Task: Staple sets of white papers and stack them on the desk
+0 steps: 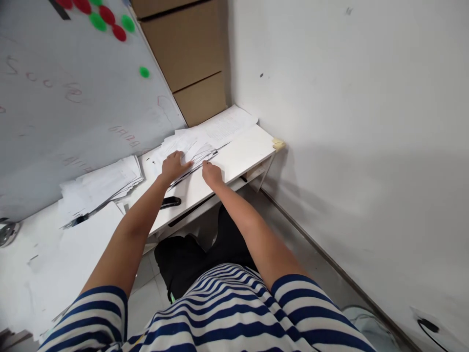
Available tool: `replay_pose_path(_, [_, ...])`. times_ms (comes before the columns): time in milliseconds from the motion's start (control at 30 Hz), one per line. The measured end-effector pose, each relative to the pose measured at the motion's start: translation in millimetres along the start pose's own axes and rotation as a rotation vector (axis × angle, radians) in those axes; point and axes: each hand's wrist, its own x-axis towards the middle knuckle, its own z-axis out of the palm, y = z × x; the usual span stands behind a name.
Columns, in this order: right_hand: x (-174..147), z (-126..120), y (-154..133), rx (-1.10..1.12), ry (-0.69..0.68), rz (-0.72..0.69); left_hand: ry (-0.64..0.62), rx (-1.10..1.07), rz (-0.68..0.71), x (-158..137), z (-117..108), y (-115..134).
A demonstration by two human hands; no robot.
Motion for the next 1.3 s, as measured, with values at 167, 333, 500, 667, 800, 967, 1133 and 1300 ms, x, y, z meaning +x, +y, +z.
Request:
replay_pose_path(167, [-0.6,1.7,2.5,0.020,0.010,-0.015,-0.056,-0.033,-0.002,2.8,-11.4,-15.0])
replay_pose_path(333, [-0.1,4.4,4.4,0.038,0.006,-0.025,-0.129,-0.177,0.019,16.6,-22.6,-36.7])
replay_pose_path(500, [1.6,6.5,5.3,0.053,0.007,-0.027,0.011,-0.117,-0.101,30.7,-33.0,-38.1])
replay_pose_path(667, [2.1,4.9,5.2,0.041,0.014,-0.031,0.029,-0.028,-0.115,41.3,-35.0,-25.1])
replay_pose_path(800, [2.5,4.6,5.2,0.037,0.008,-0.038,-0.212,0.082,0.022,39.8,-32.8,-16.8])
replay_pose_path(967, [3.2,8.4,4.9,0.016,0.052,-0.027,-0.258,0.162,0.050,35.7,-33.0,-12.2])
replay_pose_path(1133, [3.5,8.1,4.2,0.011,0.053,-0.030,-0.267,0.330,0.110,37.5,-33.6,-5.5])
replay_pose_path(1300, [2.1,4.6,3.7,0.013,0.034,-0.027,-0.239,0.438,0.184,34.1,-32.8,5.7])
